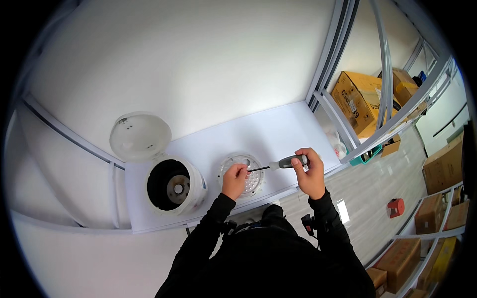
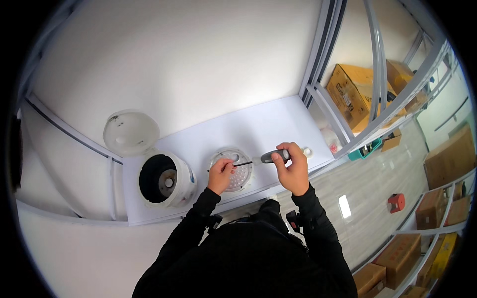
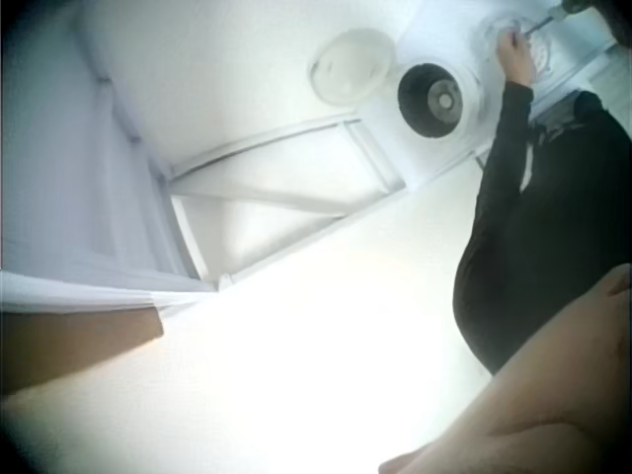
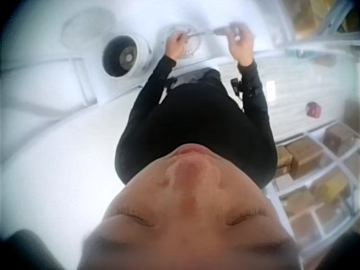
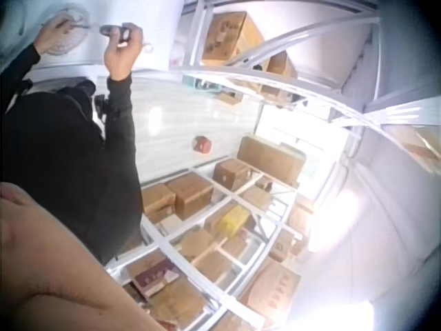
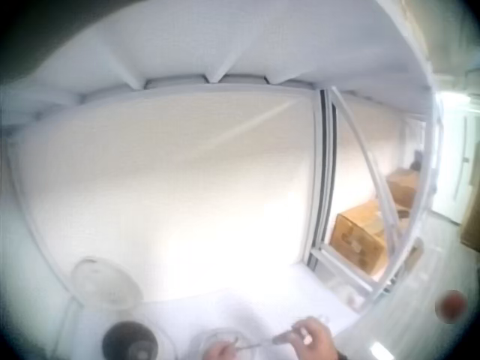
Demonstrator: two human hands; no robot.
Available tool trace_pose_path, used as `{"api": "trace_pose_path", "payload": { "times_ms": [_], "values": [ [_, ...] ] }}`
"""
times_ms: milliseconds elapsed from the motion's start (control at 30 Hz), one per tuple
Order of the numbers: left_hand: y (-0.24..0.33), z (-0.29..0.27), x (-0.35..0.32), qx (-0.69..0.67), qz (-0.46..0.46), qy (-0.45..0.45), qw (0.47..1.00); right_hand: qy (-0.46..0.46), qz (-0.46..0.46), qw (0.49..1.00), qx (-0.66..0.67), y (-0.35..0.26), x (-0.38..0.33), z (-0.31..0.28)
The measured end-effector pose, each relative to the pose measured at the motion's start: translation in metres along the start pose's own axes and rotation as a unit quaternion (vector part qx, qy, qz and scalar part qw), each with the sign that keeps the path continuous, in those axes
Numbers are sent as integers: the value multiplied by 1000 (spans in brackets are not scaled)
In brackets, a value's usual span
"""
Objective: The person uses a screwdriver to remove screws from a white plastic lid, then places small white plastic pieces into a rice cooker pot. The person reattaches the lid and tightens the screws.
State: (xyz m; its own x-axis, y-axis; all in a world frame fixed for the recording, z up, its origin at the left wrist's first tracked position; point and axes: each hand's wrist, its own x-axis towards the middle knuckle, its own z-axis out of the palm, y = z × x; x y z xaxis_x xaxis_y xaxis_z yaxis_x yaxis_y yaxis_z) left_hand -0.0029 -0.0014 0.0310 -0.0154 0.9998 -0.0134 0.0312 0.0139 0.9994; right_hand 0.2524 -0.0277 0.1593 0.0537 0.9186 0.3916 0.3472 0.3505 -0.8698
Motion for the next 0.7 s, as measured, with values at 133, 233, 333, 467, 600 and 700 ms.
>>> {"api": "trace_pose_path", "payload": {
  "times_ms": [133,233,333,467,600,700],
  "values": [
    [8,-13,-18,-17,8,-24,1000,37,-9,997,67,4,-16,4],
    [8,-15,-29,-67,-2,-26,997,47,13,992,118,6,-26,2],
    [14,-14,-38,-111,-10,-19,994,49,39,985,158,9,-34,-2],
    [26,-9,-48,-184,-22,6,983,54,35,980,187,8,-42,-8],
    [30,0,-60,-261,-10,13,965,21,37,975,218,6,-55,-26],
    [35,17,-69,-296,-10,17,955,-5,14,976,218,5,-68,-50]
  ]
}}
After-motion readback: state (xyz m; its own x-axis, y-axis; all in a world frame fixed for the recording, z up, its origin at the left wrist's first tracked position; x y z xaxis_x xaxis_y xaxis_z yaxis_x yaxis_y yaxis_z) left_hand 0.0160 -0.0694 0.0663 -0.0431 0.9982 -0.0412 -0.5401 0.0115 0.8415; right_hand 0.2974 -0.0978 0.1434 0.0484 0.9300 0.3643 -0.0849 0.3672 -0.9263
